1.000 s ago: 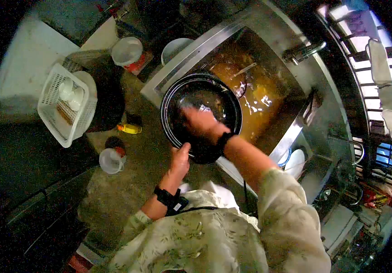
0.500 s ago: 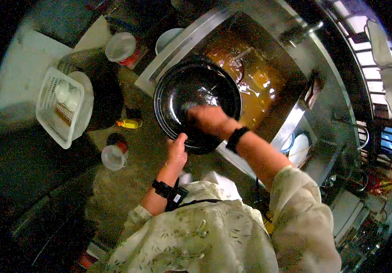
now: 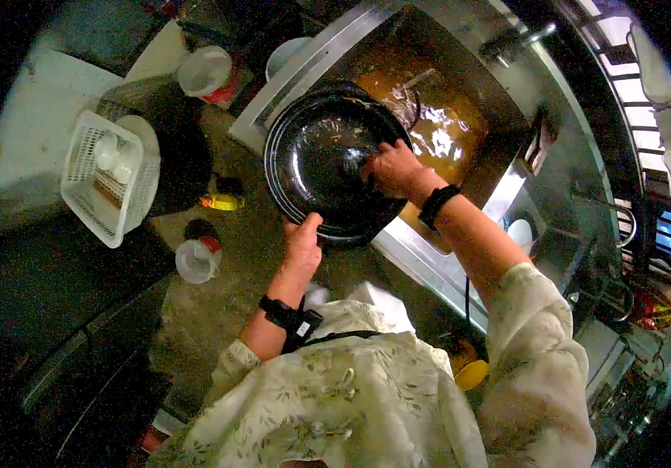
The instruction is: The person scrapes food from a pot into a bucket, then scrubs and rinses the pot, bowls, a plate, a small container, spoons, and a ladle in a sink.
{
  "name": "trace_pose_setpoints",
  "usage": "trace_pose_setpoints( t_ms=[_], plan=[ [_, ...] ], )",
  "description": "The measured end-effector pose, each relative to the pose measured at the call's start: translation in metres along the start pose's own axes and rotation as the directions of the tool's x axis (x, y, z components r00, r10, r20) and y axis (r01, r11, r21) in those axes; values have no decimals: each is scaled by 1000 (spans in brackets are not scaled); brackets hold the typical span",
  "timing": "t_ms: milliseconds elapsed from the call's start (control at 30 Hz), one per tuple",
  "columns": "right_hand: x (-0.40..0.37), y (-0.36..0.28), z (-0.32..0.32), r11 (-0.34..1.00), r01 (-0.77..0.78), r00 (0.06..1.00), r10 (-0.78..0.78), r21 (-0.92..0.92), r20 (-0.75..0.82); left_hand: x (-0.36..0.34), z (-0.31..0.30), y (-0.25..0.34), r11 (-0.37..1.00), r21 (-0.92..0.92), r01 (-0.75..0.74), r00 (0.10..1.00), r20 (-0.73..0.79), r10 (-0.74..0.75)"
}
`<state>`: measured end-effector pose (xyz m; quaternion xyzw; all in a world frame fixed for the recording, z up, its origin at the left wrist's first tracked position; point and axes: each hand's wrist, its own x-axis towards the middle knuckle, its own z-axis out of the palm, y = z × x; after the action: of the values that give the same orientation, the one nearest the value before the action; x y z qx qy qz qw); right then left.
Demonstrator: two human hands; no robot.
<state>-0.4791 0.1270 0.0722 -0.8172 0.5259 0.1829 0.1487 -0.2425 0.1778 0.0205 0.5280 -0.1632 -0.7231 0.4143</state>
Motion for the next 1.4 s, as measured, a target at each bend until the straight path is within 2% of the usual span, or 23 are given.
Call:
trace_pose_setpoints(
  t_ms=[67,100,133,167,300,400,467,533,567,633,667,733,800,867,900,933,967,1033,1100,1133,1200,1267,1400],
  plan=[
    [5,-22,-13,991,44,972,-71,124,223,-1,0,4,999,16,-37,999,36,37],
    [13,-31,22,956,38,980,-93,290,177,4,-5,-4,999,18,33,999,10,-33],
    [13,-53,11,926,121,992,-125,356,-13,8,-6,-10,995,15,103,995,-17,-103],
    [21,-68,2,919,193,978,-151,343,-144,7,-3,-12,999,17,43,997,-57,-42],
    [84,-73,-9,911,109,980,-31,399,-197,7,-12,-14,998,-28,62,997,45,-60],
    [107,-42,-18,923,-186,954,252,337,-164,2,-4,-3,999,-28,-25,987,155,29],
    [103,-7,-4,901,-329,927,365,284,-84,20,-18,-30,1000,-30,4,995,95,-1],
    [87,12,6,884,-392,918,393,254,52,26,-26,-40,923,364,123,989,-126,-82],
    [77,14,16,846,-442,894,441,298,74,23,-26,-40,923,365,123,989,-125,-83],
    [60,5,19,744,-546,830,543,386,127,14,-15,-23,997,67,42,998,36,-45],
    [62,4,29,708,-527,822,565,470,71,13,-12,-20,997,67,38,998,38,-40],
    [77,-2,39,798,-414,859,501,439,-101,15,-15,-25,996,79,50,998,19,-52],
    [94,-12,16,755,-332,866,481,565,-135,21,-21,-32,994,83,72,996,36,-75],
    [125,-21,8,811,-238,932,345,534,-109,26,-25,-38,936,293,194,981,-51,-188],
    [126,-28,8,815,-121,949,262,567,-175,22,-19,-33,935,296,194,981,-49,-188],
    [121,-38,5,809,-4,953,181,588,-242,14,-8,-24,989,119,84,995,47,-90],
    [114,-48,2,796,14,974,125,605,-188,9,3,-14,997,-79,-18,991,128,28],
    [87,-68,-14,744,115,990,-32,658,-137,16,0,-21,998,-62,-10,994,106,16],
    [59,-71,-9,674,82,981,-183,734,58,20,-13,-29,1000,-11,17,999,35,-17],
    [36,-69,-26,711,128,971,-231,691,58,19,-14,-26,1000,-15,15,999,34,-14],
    [16,-42,-7,792,53,967,-193,608,167,17,-17,-20,999,-43,-10,1000,25,11],
    [-1,-17,-6,986,63,982,-89,154,168,0,-8,8,1000,-1,-26,999,37,26],
    [-4,-16,-1,989,4,1000,0,148,-24,-10,-17,27,1000,24,16,998,68,-18]
  ],
)
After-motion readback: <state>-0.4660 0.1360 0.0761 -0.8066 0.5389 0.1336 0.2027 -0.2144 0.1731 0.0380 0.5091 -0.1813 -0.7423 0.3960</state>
